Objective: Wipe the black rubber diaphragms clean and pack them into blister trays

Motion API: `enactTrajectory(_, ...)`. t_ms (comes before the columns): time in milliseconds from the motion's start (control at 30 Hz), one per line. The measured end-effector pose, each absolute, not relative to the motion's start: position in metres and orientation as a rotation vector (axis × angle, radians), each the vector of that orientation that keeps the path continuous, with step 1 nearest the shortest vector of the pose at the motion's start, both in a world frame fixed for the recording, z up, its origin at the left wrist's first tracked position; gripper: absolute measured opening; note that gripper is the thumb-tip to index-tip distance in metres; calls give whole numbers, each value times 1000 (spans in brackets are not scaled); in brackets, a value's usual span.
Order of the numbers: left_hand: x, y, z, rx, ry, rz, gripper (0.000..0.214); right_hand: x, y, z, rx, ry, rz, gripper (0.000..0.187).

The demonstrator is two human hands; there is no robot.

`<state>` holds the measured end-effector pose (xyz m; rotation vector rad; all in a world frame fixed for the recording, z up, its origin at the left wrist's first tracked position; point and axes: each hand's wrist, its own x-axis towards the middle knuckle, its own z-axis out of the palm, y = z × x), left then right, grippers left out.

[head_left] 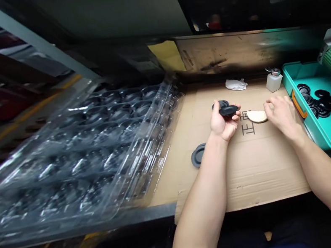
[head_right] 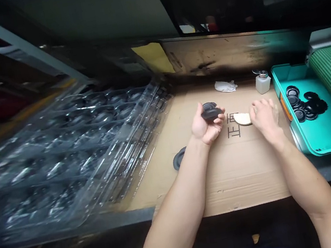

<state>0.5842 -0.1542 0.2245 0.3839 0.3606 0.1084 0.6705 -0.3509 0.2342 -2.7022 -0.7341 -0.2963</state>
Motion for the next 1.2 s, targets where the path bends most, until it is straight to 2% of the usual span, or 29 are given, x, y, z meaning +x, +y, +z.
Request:
enactTrajectory(133,584,-154,225,337,420,7,68,680,-357,233,-2940,-655,-39,34)
enactTrajectory(333,587,-156,224,409,456,11,73,686,-363,237,-2841,-770,140,31)
enactTrajectory(567,592,-162,215,472,478,46,73,695,-379,237,-2803,-869,238,14)
enactTrajectory(667,595,-171,212,510,502,59,73,698,-376,234,-2657,-885,169,20)
enactTrajectory(767,597,-180,209,559,498,47,71,703,-363,236,-2529,-757,-35,28)
enactTrajectory(967,598,-186,207,633,461,15,67,747,-343,273,-2538,-495,-414,46)
enactTrajectory(1100,600,-185,206,635,447,12,63,786,-342,302,-2721,-506,-422,45)
enactTrajectory(1200,601,-184,205,632,420,11,62,806,-344,311,-2830,-641,-310,44)
